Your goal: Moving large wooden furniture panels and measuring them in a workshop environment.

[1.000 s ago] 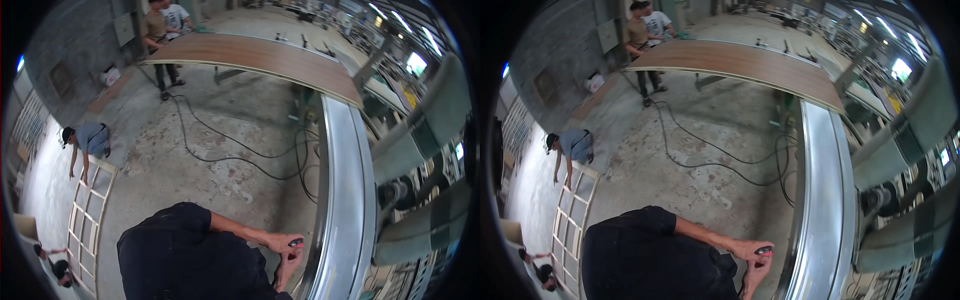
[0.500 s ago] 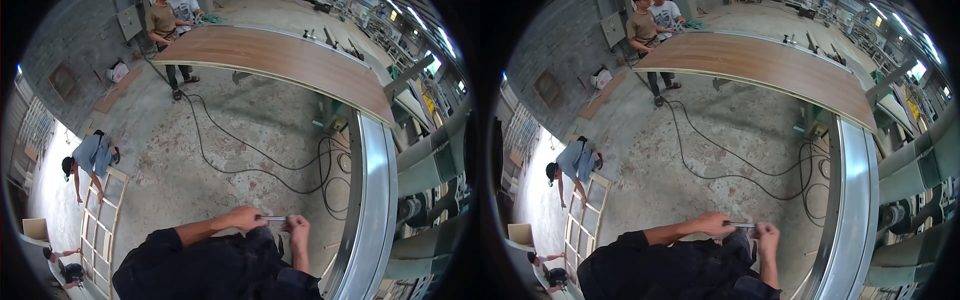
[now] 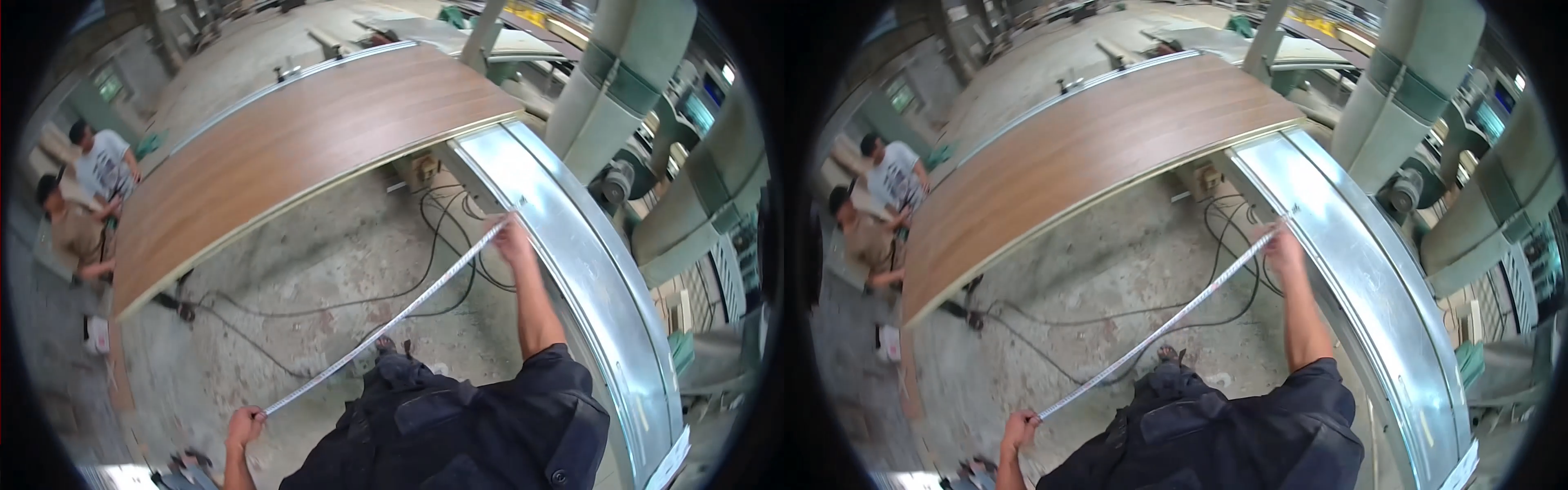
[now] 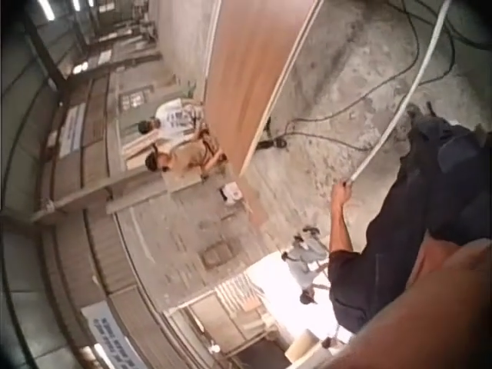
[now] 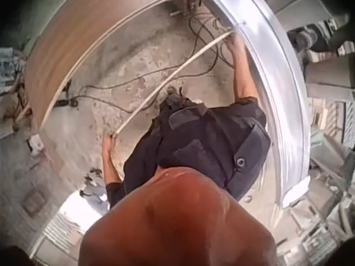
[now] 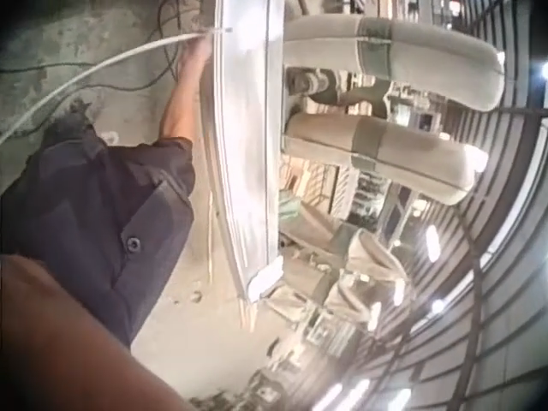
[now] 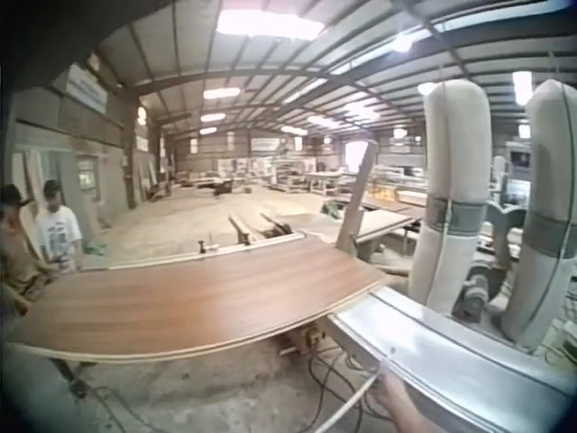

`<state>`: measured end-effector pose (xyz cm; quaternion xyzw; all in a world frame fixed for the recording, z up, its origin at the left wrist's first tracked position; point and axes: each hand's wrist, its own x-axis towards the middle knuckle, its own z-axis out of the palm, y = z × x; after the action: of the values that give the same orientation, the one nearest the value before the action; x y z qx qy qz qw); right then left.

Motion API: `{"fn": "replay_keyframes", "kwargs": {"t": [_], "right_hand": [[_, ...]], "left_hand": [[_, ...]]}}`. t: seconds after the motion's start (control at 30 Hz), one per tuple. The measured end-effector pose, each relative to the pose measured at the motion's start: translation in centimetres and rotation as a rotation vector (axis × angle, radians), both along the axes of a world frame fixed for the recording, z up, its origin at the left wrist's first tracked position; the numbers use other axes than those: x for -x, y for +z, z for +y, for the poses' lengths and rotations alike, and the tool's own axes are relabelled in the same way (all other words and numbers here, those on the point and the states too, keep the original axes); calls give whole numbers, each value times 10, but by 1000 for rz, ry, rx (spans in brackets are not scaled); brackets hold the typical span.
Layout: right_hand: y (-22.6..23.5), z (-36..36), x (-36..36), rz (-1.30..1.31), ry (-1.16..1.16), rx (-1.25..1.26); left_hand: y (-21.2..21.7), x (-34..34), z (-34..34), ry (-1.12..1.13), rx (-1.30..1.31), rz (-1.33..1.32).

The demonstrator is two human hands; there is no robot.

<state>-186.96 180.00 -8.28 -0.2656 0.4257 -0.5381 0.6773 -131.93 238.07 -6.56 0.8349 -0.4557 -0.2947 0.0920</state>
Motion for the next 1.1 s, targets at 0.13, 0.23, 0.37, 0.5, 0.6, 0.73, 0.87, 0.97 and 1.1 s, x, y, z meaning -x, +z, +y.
{"fn": "replay_keyframes", "kwargs": {"t": [0.13,0.23,0.37,0.5,0.6,0.73,0.87,0.97,1.1], "right_hand": [[37,59,-176,115,368,-137],[33,14,-217,69,342,-119],[8,-132,-199,35,72,-120],[24,-189,-210,105,-43,-91],[23,-173,-261,176,100,-102],[15,-93,-344,132,344,-50],[-37,34,-395,55,400,-153],[-77,154,-425,56,323,-320],[-102,295,-456,142,213,-625]], "left_hand": [[40,23,-155,-26,0,-42],[61,4,-199,29,64,-7],[60,-96,-189,65,125,-73],[73,-129,-241,55,90,-221],[76,-133,-339,-111,193,-197],[50,-171,-451,-319,164,-239],[61,-181,-517,-246,-13,-205],[50,-210,-544,-337,-52,-151],[42,-250,-551,-401,-121,-67]]}}
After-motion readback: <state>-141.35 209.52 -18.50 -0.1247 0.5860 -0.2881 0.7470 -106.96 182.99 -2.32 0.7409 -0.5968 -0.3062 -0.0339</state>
